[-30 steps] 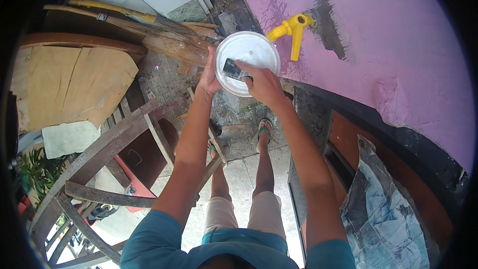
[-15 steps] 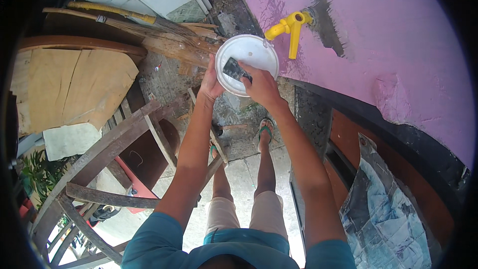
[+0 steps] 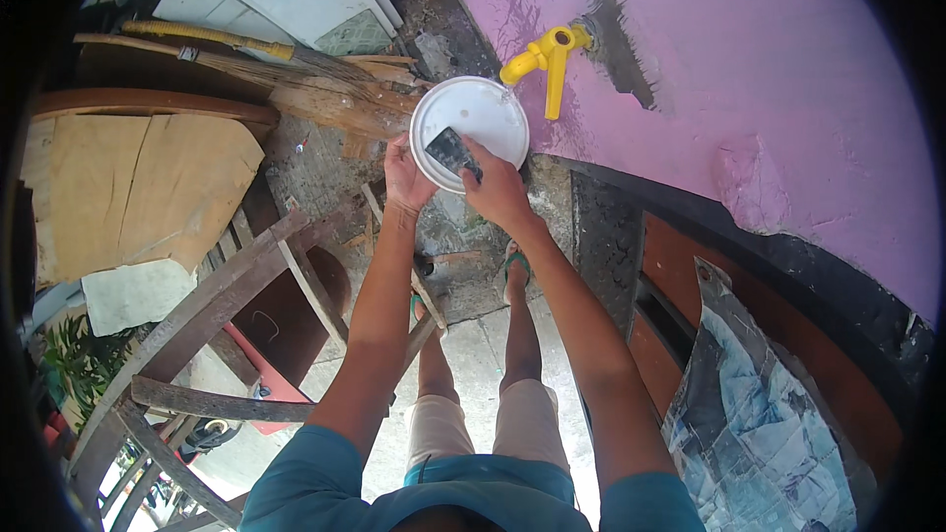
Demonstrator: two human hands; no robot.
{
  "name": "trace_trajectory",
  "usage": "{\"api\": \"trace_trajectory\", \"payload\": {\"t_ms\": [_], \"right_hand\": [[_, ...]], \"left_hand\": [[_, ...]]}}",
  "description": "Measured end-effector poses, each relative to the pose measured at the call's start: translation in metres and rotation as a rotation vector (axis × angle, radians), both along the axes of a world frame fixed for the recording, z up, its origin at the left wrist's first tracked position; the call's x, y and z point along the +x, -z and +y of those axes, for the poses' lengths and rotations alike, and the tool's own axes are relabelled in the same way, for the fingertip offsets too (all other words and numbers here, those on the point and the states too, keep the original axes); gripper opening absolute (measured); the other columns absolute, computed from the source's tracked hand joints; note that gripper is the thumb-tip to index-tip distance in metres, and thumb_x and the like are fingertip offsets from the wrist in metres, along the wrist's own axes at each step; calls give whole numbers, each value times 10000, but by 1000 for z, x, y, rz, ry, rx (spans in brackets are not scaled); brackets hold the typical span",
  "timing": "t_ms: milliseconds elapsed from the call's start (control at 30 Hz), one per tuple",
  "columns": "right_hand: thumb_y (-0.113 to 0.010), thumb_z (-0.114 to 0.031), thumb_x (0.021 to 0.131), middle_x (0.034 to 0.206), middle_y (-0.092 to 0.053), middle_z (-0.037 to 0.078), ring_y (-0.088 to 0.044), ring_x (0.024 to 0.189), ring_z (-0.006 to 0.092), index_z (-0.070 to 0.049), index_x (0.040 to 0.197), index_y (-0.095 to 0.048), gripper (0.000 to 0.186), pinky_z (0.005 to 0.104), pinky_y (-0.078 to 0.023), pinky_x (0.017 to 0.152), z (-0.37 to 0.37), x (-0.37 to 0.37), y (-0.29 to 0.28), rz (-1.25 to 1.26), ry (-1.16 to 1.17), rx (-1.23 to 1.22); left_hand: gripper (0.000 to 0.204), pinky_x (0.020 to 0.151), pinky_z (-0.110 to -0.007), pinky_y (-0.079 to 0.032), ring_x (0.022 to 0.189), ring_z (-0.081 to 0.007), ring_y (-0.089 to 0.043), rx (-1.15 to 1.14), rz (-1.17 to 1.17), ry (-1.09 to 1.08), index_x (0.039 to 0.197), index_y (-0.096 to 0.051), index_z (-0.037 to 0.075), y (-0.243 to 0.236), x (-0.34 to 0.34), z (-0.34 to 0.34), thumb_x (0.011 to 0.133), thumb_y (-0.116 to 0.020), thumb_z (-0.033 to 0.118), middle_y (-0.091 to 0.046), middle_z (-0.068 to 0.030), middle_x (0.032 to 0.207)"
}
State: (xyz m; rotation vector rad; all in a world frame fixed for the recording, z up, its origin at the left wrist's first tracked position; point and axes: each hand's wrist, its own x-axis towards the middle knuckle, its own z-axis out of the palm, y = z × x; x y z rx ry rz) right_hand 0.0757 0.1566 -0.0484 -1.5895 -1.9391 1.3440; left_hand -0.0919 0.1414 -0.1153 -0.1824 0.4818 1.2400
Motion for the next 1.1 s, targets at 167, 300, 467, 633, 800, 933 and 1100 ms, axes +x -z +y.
{"api": "trace_trajectory", "payload": {"t_ms": [167,300,467,633,800,933,1100], "right_hand": [[-563,-131,887,1301,-512,227,-498,1217,321,-106,1403,-390,545,338,-396,976,16,-11,14,142,319,30],[-570,-121,860,1262,-525,246,-500,1166,408,-96,1398,-381,571,405,-399,988,-7,-12,18,141,82,81],[-587,-99,848,1107,-596,269,-570,1026,430,-135,1384,-416,564,439,-472,839,-3,-9,8,106,311,178],[-583,-39,818,944,-593,257,-590,881,405,-149,1392,-411,610,452,-460,793,-2,-12,10,-64,303,231],[-572,-1,800,1039,-596,269,-574,988,404,-137,1399,-399,638,442,-442,873,4,0,12,-73,402,124],[-579,-25,810,882,-591,248,-595,835,390,-139,1418,-363,655,450,-468,750,-6,-4,19,26,210,328],[-568,-13,818,1195,-557,261,-537,1119,402,-135,1409,-386,630,406,-428,938,5,4,11,23,362,157]], "left_hand": [[595,1021,-424,-380,1135,-284,-538,-120,151,-37,1235,-542,51,-3,25,-4,840,-477,491,-572,-111,1246],[719,1031,-435,-366,1174,-283,-510,-56,52,-66,1280,-497,46,-5,14,-10,834,-435,607,-532,-123,1296],[651,1016,-422,-400,1173,-266,-523,-29,356,-15,1324,-443,38,-8,15,-13,910,-477,539,-530,-135,1294],[530,1002,-414,-418,1152,-260,-545,12,198,-59,1319,-444,40,-11,36,-21,949,-479,418,-554,-125,1266],[505,1007,-413,-412,1149,-264,-546,-10,164,-89,1316,-449,35,-20,40,-20,953,-477,384,-550,-128,1274],[501,1013,-423,-403,1164,-271,-534,-11,112,-115,1318,-449,33,-19,37,-23,952,-480,374,-546,-132,1281],[545,1011,-422,-407,1163,-270,-535,-23,182,-109,1325,-444,42,-29,37,-22,944,-478,429,-539,-125,1289]]}}
